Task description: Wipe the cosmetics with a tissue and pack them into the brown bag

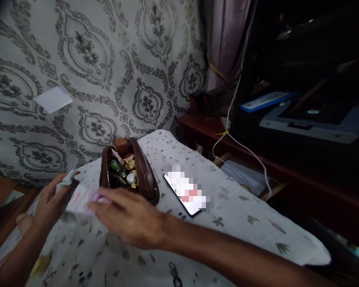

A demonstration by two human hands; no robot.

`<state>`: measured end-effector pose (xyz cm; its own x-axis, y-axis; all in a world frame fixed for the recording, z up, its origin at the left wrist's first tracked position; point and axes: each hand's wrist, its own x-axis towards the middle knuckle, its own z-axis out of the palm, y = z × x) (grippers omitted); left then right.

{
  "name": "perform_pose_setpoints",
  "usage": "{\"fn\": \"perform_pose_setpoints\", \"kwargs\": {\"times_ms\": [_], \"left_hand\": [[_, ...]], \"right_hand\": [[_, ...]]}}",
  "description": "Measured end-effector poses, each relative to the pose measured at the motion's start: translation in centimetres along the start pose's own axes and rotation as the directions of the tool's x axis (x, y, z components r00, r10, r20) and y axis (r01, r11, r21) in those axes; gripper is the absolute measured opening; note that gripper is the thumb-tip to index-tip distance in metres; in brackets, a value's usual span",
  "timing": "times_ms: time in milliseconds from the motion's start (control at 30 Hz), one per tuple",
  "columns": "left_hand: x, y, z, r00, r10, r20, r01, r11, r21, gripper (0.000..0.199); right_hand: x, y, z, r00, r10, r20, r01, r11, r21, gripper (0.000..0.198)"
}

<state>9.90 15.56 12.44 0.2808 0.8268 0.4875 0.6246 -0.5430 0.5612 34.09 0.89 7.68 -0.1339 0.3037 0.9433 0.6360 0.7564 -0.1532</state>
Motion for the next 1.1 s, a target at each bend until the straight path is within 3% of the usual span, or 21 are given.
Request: {"fn": "perform_pose_setpoints", "kwargs": {"times_ms": [67, 133, 233, 433, 633, 867, 1000, 1100], "left_hand": [[0.9, 2.5, 0.5, 0.995, 0.090, 0.041, -0.090, 0.996, -0.003, 0.034], [1.2, 4.7, 1.3, 0.961, 0.249, 0.121, -0.248, 0.968, -0.027, 0.029], [0.7, 6.5, 2.4, 0.901, 0.396, 0.177, -0.396, 0.917, -0.035, 0.024], [-1.2, 5.9, 2.5, 0.920, 0.374, 0.120, -0.381, 0.924, 0.037, 0.019], [-2.1, 4.5, 2.4, 0.936, 0.334, 0.110, -0.341, 0.939, 0.052, 0.020], [-2.9, 3.4, 2.7, 0.930, 0.343, 0.130, -0.349, 0.937, 0.030, 0.020], [-3.2, 2.7, 2.5, 0.938, 0.319, 0.138, -0.325, 0.945, 0.021, 0.020], [-3.5, 1.9, 2.3, 0.942, 0.302, 0.148, -0.310, 0.950, 0.031, 0.022]], "right_hand": [[1.2, 1.5, -1.7, 0.990, 0.143, -0.003, -0.143, 0.990, 0.002, 0.031], [2.2, 2.8, -3.0, 0.963, 0.264, -0.059, -0.266, 0.964, -0.027, 0.030], [2.9, 4.3, -4.2, 0.950, 0.311, -0.027, -0.312, 0.946, -0.093, 0.027], [2.4, 5.4, -4.6, 0.980, 0.173, 0.099, -0.156, 0.976, -0.154, 0.014], [3.2, 6.8, -4.2, 0.936, 0.254, 0.244, -0.204, 0.955, -0.214, 0.011], [5.6, 9.0, -2.4, 0.791, 0.227, 0.568, -0.006, 0.931, -0.364, 0.021], [6.9, 9.4, -1.1, 0.704, 0.189, 0.685, 0.159, 0.897, -0.412, 0.019], [7.6, 9.5, -0.2, 0.638, 0.219, 0.738, 0.216, 0.870, -0.444, 0.015]]}}
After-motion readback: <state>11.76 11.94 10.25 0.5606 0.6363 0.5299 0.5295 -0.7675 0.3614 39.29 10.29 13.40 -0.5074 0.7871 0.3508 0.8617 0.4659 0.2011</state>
